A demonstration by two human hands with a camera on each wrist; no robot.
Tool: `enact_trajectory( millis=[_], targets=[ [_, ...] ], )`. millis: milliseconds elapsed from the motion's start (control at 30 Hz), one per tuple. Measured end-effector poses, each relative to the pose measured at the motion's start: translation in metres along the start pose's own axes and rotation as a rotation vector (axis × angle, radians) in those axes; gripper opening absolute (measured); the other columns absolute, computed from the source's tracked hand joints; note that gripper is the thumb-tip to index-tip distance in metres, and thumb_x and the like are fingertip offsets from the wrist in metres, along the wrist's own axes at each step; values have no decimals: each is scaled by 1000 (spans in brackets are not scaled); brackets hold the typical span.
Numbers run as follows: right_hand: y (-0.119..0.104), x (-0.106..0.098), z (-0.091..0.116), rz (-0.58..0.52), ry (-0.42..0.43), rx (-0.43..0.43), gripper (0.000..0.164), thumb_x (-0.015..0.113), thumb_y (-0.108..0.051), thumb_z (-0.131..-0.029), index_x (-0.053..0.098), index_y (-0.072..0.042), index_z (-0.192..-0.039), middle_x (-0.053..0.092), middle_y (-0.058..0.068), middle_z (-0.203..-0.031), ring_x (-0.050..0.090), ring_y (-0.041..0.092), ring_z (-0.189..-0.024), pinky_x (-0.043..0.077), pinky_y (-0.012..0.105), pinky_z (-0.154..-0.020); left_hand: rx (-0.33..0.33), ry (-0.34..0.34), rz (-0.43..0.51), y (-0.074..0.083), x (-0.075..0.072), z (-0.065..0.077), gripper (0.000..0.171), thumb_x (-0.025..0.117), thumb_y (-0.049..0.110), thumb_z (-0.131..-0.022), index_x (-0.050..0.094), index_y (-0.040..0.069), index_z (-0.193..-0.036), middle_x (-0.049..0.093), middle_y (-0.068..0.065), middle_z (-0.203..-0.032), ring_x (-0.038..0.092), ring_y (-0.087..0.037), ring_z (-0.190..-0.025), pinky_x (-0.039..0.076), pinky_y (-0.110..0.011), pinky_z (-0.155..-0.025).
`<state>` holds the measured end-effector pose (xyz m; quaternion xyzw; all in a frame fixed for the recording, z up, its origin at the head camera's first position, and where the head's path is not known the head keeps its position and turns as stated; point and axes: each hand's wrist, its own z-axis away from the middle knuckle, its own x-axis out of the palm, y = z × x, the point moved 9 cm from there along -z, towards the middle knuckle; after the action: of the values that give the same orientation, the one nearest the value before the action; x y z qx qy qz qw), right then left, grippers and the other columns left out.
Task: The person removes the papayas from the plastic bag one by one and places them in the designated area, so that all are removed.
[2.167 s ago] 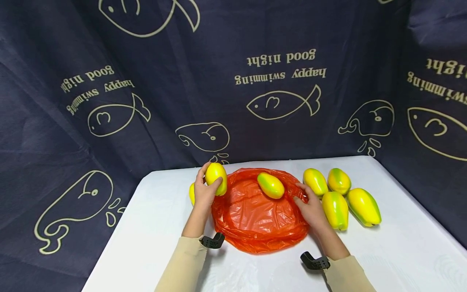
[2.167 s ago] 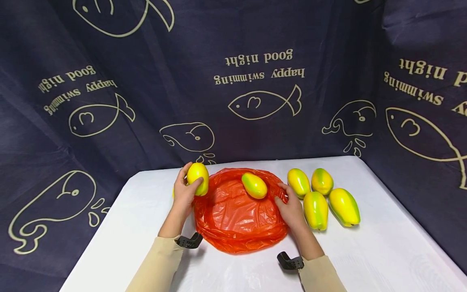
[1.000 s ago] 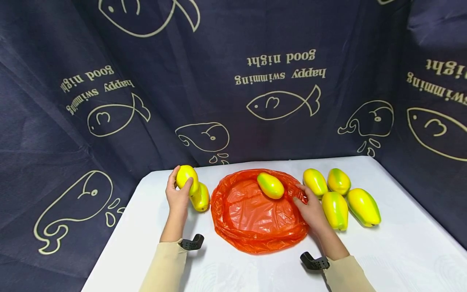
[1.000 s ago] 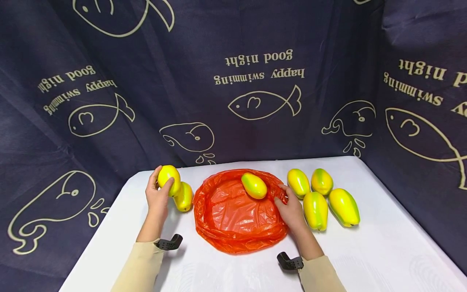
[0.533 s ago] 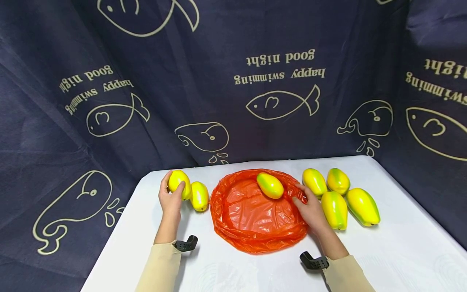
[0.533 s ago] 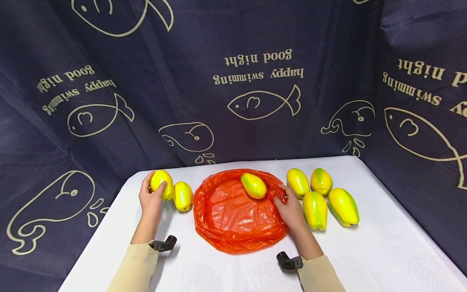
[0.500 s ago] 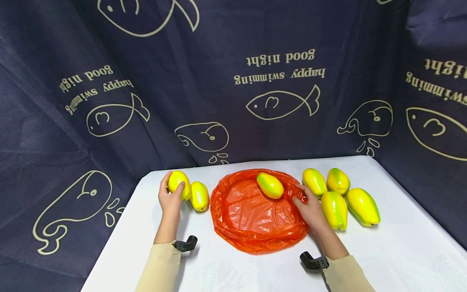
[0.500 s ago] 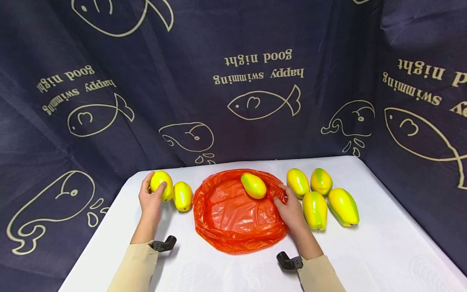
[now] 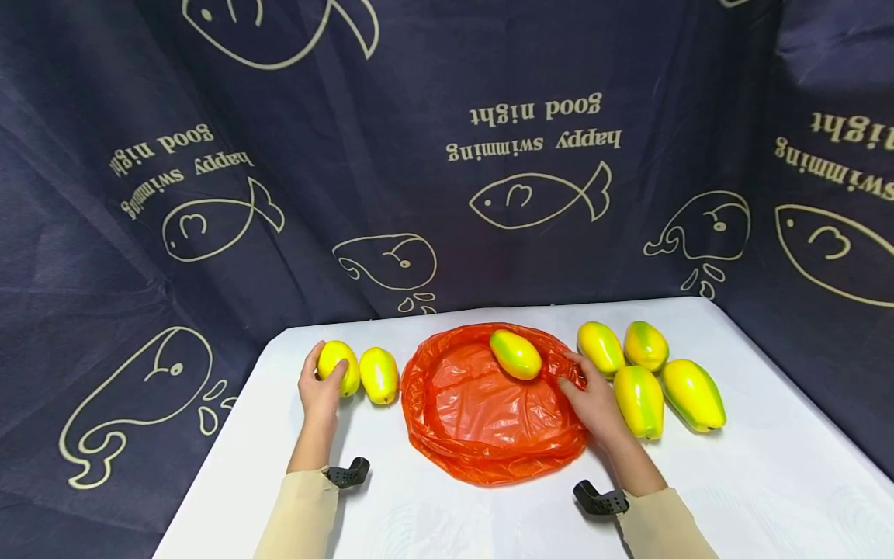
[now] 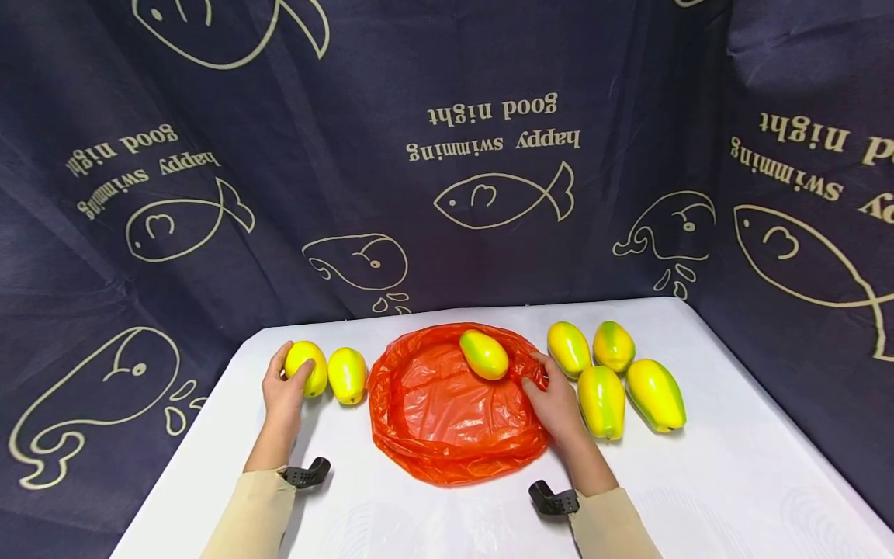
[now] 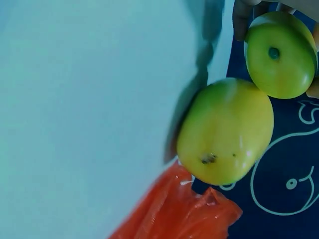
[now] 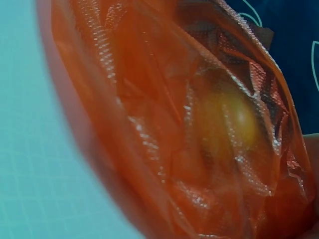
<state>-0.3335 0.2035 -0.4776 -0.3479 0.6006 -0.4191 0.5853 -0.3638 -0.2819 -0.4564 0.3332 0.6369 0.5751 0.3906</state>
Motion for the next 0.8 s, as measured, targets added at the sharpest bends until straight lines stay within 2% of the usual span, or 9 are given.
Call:
enact_trajectory(
  millis=[433,800],
  targets=[
    [1,-2,0,16,1,-5,58,50,-21,-102,29,-15,-156,33,20,-159,42,40,-136,45,58,-109,-37,-48,-138,-12,1,2,65,63,13,-94,38,20,-154,27,-17,-161,26,-38,-150,27,-53,-123],
    [2,-2,-1,6,8,-8,57,50,-20,-102,30,-14,-155,34,20,-158,42,39,-135,44,59,-110,-29,-93,-184,-13,9,0,67,63,16,-95,34,15,-155,29,-15,-162,28,-36,-150,27,-51,-123]
  ],
)
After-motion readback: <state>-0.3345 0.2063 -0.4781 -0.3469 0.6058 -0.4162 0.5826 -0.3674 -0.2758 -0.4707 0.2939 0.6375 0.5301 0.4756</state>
